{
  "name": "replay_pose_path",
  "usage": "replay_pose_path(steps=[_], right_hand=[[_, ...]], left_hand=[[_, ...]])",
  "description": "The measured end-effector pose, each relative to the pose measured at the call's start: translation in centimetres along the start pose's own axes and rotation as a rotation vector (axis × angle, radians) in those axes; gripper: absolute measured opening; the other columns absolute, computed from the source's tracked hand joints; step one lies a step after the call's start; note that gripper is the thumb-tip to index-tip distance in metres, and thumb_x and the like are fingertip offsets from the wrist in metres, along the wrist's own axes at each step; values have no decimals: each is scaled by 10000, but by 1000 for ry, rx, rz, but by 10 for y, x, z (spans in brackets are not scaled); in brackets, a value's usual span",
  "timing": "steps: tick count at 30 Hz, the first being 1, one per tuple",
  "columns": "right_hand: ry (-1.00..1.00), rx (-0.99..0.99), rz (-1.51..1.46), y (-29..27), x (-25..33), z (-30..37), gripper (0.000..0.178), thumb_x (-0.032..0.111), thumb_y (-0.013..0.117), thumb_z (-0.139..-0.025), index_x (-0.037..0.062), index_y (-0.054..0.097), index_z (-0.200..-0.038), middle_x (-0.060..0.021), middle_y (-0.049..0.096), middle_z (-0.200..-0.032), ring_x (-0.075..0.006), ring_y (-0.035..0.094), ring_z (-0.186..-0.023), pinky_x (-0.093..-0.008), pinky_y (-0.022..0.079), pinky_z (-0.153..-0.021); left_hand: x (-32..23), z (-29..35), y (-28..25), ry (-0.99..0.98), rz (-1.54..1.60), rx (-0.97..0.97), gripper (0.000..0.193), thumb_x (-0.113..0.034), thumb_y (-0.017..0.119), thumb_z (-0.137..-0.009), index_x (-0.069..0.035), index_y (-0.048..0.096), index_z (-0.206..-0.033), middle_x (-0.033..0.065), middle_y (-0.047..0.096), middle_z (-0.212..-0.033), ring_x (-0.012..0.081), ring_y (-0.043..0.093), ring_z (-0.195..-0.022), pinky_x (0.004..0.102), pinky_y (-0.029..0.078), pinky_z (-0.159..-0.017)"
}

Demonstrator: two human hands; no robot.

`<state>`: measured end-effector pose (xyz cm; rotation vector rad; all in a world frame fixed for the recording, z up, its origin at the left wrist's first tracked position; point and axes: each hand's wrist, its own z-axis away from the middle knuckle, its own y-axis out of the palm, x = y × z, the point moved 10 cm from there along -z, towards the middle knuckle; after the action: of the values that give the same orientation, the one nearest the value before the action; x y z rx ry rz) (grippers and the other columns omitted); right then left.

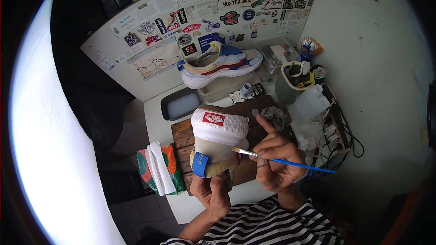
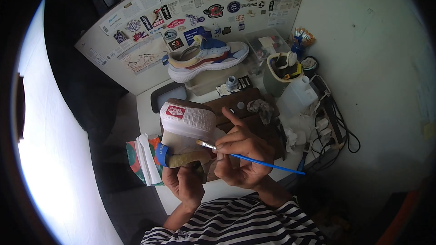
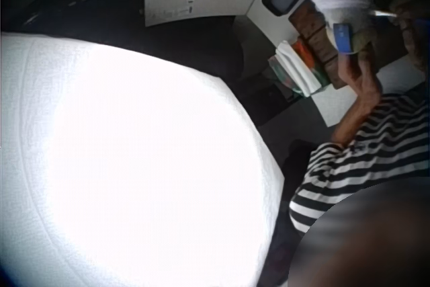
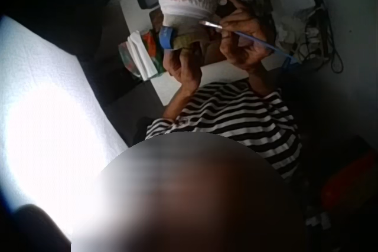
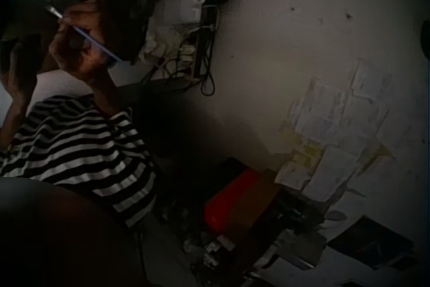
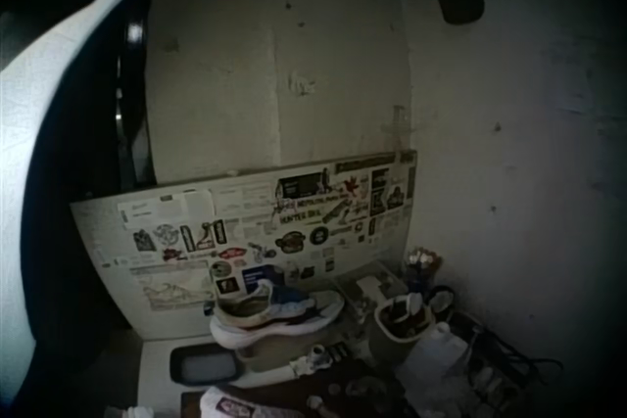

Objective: The recorder is using a paintbrush to apply paint to the midsole of a sneaker.

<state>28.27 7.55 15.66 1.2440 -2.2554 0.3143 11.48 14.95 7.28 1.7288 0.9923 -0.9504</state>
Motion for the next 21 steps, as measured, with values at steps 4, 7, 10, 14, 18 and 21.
replay_pose_path(steps=[4, 7, 10, 14, 18, 21], right_hand=[[0, 6, -19, 6, 5, -5, 164, -44, 642, -770, -7, 593, -922, -146, 681, -785, -186, 648, -646, -652, 411, -1029], [-14, 41, -12, 13, 6, -7, 160, -42, 642, -769, -9, 592, -918, -148, 680, -782, -187, 647, -644, -654, 413, -1027], [-2, 24, 9, 6, 2, -1, 154, -38, 642, -774, -5, 596, -917, -141, 681, -780, -187, 648, -640, -650, 417, -1026], [-17, 58, 22, 6, 7, -4, 110, 7, 616, -866, -1, 530, -935, -161, 641, -752, -171, 624, -628, -691, 367, -1046], [-57, 123, 33, 18, 12, -11, 105, 7, 606, -865, -3, 529, -935, -156, 640, -752, -167, 616, -623, -690, 370, -1045], [-65, 101, 50, 10, 4, -5, 91, 0, 583, -865, -6, 521, -932, -146, 621, -744, -158, 591, -604, -686, 381, -1041]], left_hand=[[-1, 3, -2, -10, 48, 47, 272, -66, 524, -983, 73, 555, -1215, 144, 657, -1113, 179, 654, -968, 305, 516, -868], [0, 3, -2, -32, 36, 33, 271, -64, 527, -981, 74, 556, -1212, 143, 656, -1112, 177, 653, -972, 300, 515, -865], [0, 1, 2, -40, 59, 30, 264, -64, 531, -980, 71, 560, -1205, 143, 656, -1112, 175, 651, -975, 296, 514, -865], [1, 1, 2, -47, 15, -1, 291, -150, 513, -976, 67, 570, -1160, 32, 626, -841, 50, 521, -688, 183, 409, -645], [0, 3, -2, -36, 45, 26, 237, -83, 544, -985, 57, 573, -1174, 128, 661, -1075, 168, 651, -947, 294, 519, -847], [2, -1, -3, -27, 50, -21, 230, -84, 536, -983, 44, 578, -1170, 111, 665, -1044, 156, 652, -901, 280, 518, -799]])
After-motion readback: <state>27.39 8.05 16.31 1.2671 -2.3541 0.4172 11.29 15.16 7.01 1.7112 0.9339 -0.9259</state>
